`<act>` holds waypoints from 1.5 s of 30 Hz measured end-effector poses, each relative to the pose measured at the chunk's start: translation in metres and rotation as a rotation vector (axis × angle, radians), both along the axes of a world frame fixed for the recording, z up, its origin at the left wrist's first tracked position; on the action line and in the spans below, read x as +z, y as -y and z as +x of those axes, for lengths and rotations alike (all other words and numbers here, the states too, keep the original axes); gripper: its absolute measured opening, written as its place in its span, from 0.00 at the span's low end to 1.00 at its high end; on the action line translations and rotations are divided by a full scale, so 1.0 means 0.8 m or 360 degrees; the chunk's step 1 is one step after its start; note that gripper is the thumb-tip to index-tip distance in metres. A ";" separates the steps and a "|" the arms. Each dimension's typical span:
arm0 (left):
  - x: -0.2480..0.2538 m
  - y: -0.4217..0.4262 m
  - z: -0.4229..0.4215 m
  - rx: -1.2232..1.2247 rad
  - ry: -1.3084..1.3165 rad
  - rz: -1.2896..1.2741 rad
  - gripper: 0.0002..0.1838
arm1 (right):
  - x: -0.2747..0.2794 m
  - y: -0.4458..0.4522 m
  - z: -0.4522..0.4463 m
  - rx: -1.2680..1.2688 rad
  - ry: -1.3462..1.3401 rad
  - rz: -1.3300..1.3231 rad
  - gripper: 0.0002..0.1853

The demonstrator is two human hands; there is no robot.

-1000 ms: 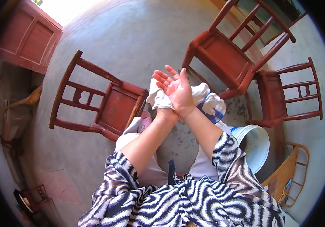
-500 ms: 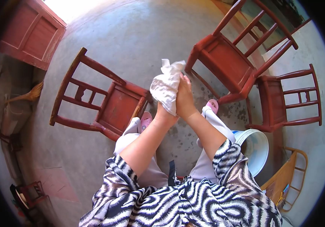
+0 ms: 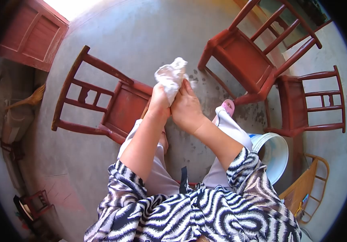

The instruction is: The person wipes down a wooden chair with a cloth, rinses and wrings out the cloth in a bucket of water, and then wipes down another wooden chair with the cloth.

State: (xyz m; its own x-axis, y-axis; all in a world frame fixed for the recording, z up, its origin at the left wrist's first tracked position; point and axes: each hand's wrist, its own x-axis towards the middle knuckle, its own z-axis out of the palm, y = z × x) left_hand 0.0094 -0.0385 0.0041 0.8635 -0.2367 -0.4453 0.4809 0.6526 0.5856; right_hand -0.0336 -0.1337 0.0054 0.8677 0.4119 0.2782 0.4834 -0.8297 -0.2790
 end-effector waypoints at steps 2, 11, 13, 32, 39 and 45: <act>-0.004 0.003 -0.004 -0.0008 0.0083 0.0178 0.11 | -0.002 0.000 0.000 0.0037 0.0041 0.0044 0.23; -0.014 0.005 0.000 -0.0083 0.0108 0.0225 0.13 | -0.004 0.006 0.001 -0.0047 0.0184 0.0190 0.20; -0.020 0.004 0.007 -0.0210 0.0128 0.0064 0.13 | -0.008 0.007 0.004 -0.0014 0.0217 0.0146 0.20; -0.017 0.016 -0.003 -0.0131 0.0199 -0.0543 0.16 | 0.011 0.009 0.011 -0.0026 0.0169 0.0525 0.11; 0.035 -0.002 0.018 0.0125 0.0280 -0.0758 0.13 | 0.008 0.037 0.025 -0.0158 -0.0339 0.1446 0.13; 0.010 0.039 -0.038 -0.0717 0.1841 0.2208 0.40 | -0.068 0.010 0.000 0.0406 -0.0959 0.4387 0.27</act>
State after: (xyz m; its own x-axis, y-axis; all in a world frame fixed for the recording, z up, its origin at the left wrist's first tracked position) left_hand -0.0211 -0.0699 0.0123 0.8241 -0.5325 0.1931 -0.5161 -0.5657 0.6431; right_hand -0.0335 -0.1414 -0.0492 0.9981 -0.0536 -0.0312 0.0548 0.9978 0.0369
